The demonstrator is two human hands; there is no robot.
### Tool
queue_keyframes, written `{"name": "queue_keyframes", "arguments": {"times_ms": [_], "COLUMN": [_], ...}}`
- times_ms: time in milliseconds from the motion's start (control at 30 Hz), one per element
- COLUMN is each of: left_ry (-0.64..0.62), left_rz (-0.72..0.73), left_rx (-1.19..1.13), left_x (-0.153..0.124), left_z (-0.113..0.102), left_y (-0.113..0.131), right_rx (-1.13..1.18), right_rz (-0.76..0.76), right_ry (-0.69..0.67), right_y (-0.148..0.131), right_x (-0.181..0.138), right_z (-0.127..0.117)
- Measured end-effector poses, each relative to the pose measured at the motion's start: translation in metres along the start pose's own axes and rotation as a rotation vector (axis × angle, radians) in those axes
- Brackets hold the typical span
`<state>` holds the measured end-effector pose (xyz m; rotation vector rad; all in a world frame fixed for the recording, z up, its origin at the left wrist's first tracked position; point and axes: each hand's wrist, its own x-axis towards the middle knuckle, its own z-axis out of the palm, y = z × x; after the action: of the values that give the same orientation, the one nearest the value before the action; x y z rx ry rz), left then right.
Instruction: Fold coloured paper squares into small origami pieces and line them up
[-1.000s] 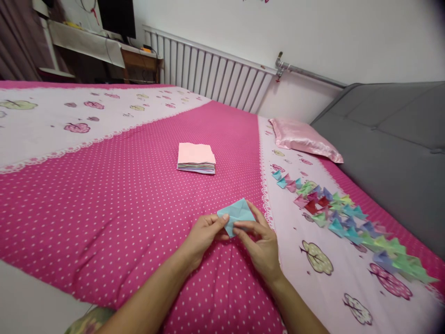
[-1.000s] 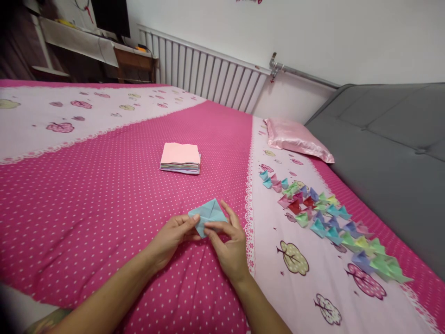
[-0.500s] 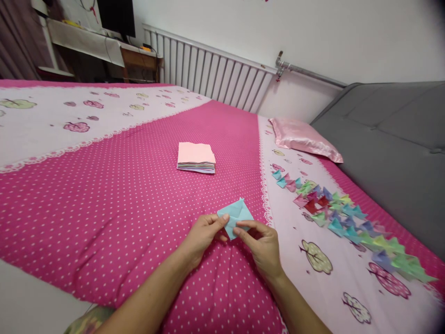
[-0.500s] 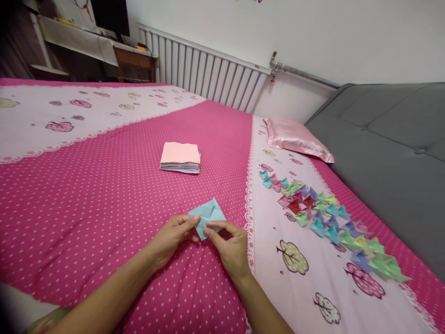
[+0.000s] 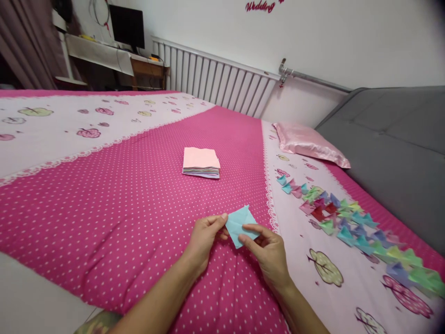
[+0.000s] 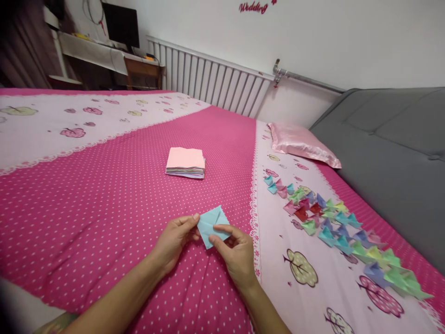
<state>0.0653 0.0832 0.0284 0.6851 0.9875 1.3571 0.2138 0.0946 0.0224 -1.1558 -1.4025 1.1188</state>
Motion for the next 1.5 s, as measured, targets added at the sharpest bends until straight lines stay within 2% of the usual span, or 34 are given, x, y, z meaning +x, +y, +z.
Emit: {"name": "queue_keyframes", "arguments": {"times_ms": [200, 667, 833, 1133, 1500], "left_ry": [0.044, 0.042, 0.126, -0.064, -0.051], "left_rz": [0.018, 0.035, 0.003, 0.042, -0.033], "left_rx": [0.01, -0.032, -0.14, 0.032, 0.042], "left_x": [0.001, 0.001, 0.003, -0.008, -0.004], "left_z": [-0.001, 0.0, -0.002, 0.005, 0.005], "left_y": [-0.002, -0.003, 0.002, 0.002, 0.001], "right_rx": [0.026, 0.092, 0.098, 0.143, 0.035], "right_rz": [0.025, 0.055, 0.061, 0.066, -0.029], "right_ry": [0.0, -0.017, 0.025, 0.017, -0.042], "right_y": [0.002, -0.003, -0.004, -0.002, 0.001], "right_x": [0.0, -0.002, 0.0, 0.0, 0.0], "right_z": [0.001, 0.002, 0.001, 0.001, 0.0]}}
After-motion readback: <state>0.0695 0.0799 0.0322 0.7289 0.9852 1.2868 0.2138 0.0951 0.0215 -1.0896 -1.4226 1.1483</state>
